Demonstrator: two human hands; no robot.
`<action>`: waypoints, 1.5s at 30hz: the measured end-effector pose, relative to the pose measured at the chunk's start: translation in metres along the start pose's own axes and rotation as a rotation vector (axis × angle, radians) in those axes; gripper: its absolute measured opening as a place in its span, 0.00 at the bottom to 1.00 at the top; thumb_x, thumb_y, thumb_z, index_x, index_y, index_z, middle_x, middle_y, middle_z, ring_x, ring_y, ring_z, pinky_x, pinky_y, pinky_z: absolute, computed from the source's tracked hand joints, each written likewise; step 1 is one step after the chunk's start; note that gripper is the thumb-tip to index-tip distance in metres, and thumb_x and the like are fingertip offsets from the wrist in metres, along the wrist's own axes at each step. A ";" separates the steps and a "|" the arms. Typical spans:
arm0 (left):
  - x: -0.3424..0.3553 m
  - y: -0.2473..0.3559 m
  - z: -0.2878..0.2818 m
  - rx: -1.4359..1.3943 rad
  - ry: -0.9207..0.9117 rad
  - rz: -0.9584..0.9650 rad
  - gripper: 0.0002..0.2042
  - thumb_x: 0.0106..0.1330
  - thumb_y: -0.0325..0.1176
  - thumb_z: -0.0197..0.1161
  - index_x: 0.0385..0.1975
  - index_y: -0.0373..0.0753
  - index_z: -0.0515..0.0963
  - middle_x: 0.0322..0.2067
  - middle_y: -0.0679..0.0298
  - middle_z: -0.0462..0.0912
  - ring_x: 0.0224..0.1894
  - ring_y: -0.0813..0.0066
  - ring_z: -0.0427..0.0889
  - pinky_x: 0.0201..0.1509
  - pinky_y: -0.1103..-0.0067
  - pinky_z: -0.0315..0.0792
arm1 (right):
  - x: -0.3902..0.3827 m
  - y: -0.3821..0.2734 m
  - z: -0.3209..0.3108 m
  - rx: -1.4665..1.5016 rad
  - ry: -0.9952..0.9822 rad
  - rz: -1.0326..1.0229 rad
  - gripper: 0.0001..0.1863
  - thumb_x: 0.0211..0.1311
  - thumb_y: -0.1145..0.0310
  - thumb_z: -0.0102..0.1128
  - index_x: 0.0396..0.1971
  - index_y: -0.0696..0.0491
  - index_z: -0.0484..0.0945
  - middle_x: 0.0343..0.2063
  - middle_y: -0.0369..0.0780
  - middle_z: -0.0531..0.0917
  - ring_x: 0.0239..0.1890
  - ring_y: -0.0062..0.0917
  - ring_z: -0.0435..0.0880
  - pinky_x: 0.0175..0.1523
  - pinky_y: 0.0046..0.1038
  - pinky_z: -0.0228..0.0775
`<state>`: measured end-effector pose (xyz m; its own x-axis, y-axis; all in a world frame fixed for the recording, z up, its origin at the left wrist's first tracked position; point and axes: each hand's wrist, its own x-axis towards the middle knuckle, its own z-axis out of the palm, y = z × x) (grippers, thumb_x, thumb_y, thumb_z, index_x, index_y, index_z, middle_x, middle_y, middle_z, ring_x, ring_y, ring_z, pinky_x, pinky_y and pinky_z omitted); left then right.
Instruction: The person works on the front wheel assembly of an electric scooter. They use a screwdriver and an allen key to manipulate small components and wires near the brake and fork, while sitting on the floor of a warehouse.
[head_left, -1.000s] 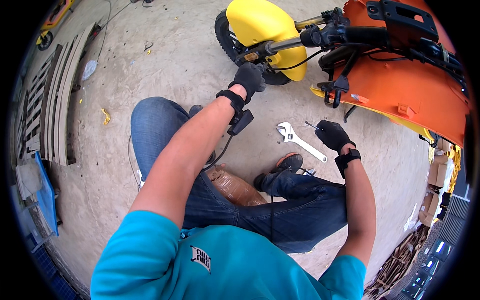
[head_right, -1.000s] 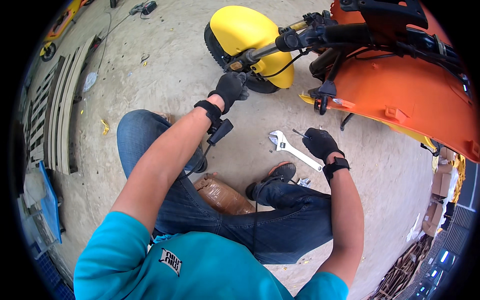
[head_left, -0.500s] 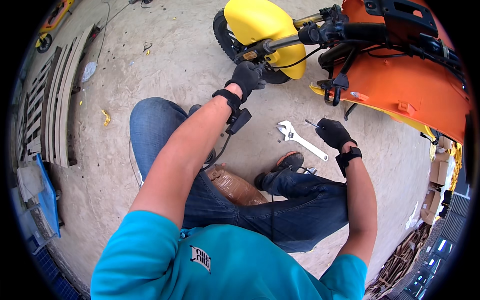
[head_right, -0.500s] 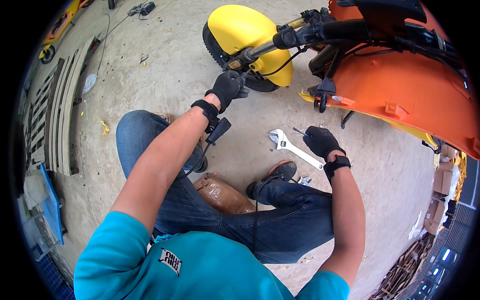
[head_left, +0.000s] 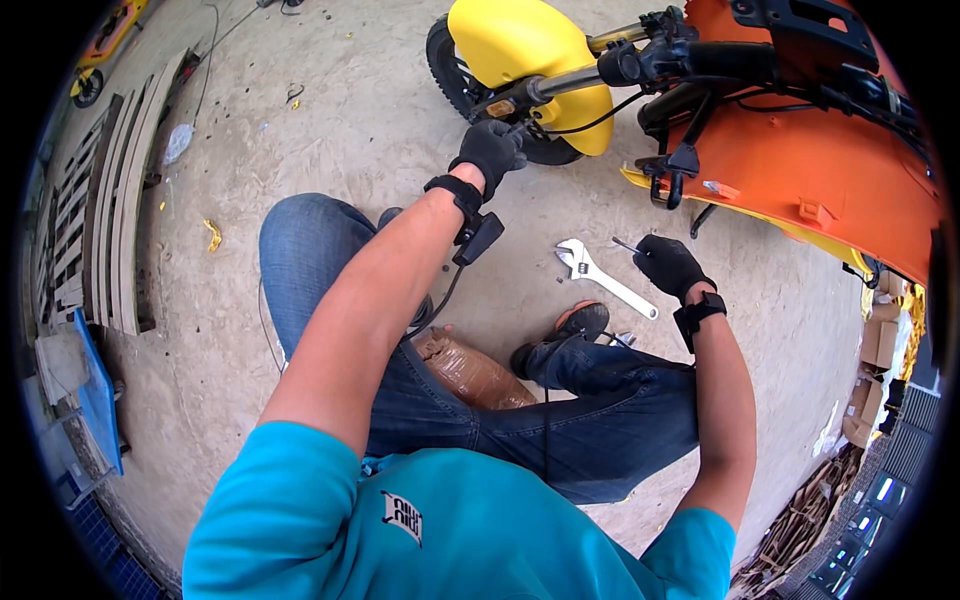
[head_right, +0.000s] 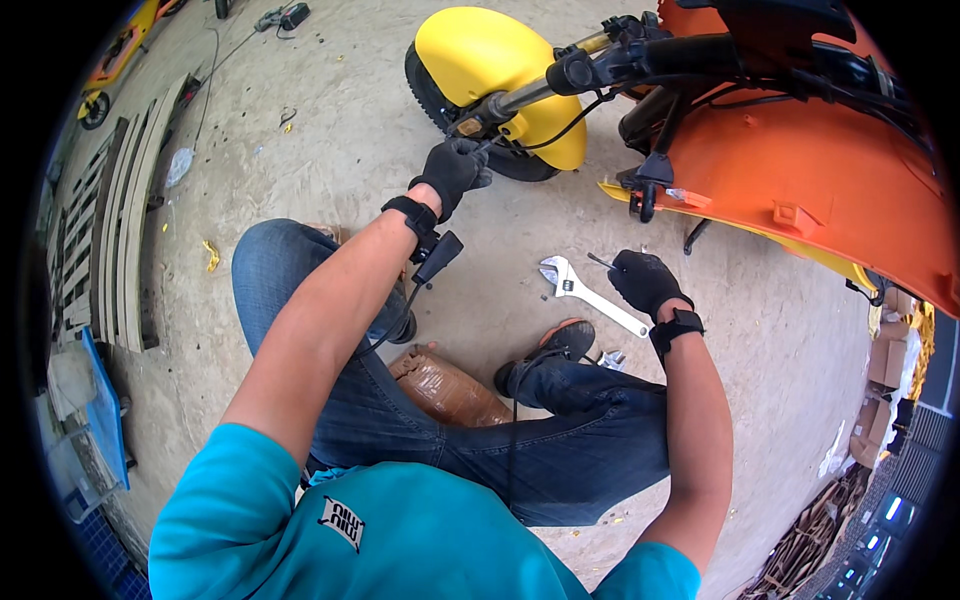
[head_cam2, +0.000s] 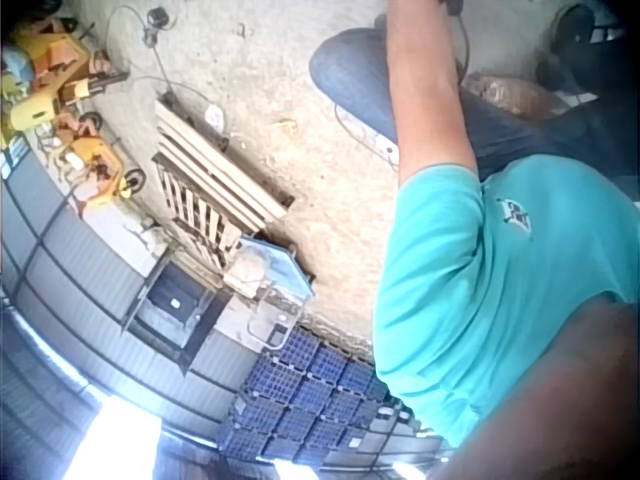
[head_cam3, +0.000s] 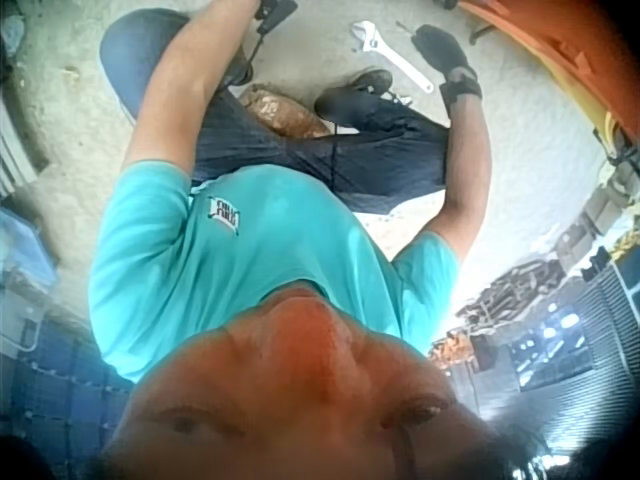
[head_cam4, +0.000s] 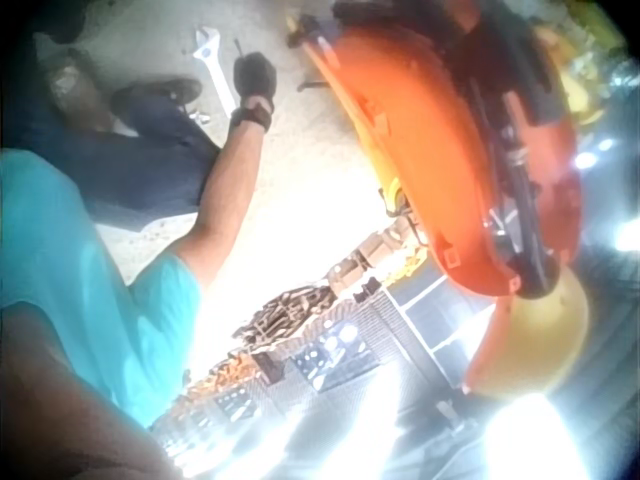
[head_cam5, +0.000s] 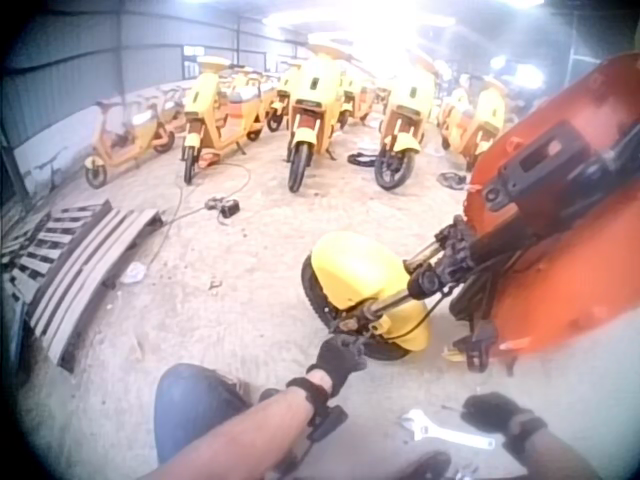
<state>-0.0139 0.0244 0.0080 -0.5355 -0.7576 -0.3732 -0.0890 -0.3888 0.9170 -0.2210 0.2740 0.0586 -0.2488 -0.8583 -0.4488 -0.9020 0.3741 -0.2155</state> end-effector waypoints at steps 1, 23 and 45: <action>-0.001 0.002 0.000 -0.001 -0.001 -0.003 0.09 0.66 0.31 0.51 0.37 0.31 0.68 0.26 0.58 0.77 0.24 0.70 0.80 0.28 0.77 0.80 | 0.000 0.000 0.000 -0.025 -0.001 0.037 0.11 0.55 0.62 0.54 0.31 0.55 0.76 0.30 0.49 0.80 0.37 0.44 0.78 0.41 0.40 0.69; -0.005 0.012 -0.002 -0.196 -0.041 -0.273 0.09 0.66 0.31 0.53 0.40 0.34 0.70 0.26 0.59 0.77 0.24 0.70 0.81 0.29 0.78 0.80 | 0.001 0.000 0.001 0.023 0.018 -0.011 0.11 0.55 0.62 0.54 0.30 0.55 0.76 0.29 0.49 0.80 0.36 0.45 0.78 0.41 0.40 0.69; 0.004 -0.002 -0.001 -0.070 -0.091 -0.062 0.07 0.65 0.33 0.54 0.33 0.35 0.72 0.26 0.59 0.78 0.26 0.71 0.81 0.32 0.76 0.80 | -0.001 -0.002 -0.001 0.013 -0.006 0.036 0.11 0.55 0.61 0.54 0.30 0.54 0.76 0.29 0.49 0.80 0.37 0.44 0.78 0.41 0.40 0.69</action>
<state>-0.0151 0.0217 0.0044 -0.6054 -0.6813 -0.4116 -0.0674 -0.4714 0.8794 -0.2188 0.2738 0.0602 -0.2785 -0.8421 -0.4618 -0.8879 0.4091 -0.2106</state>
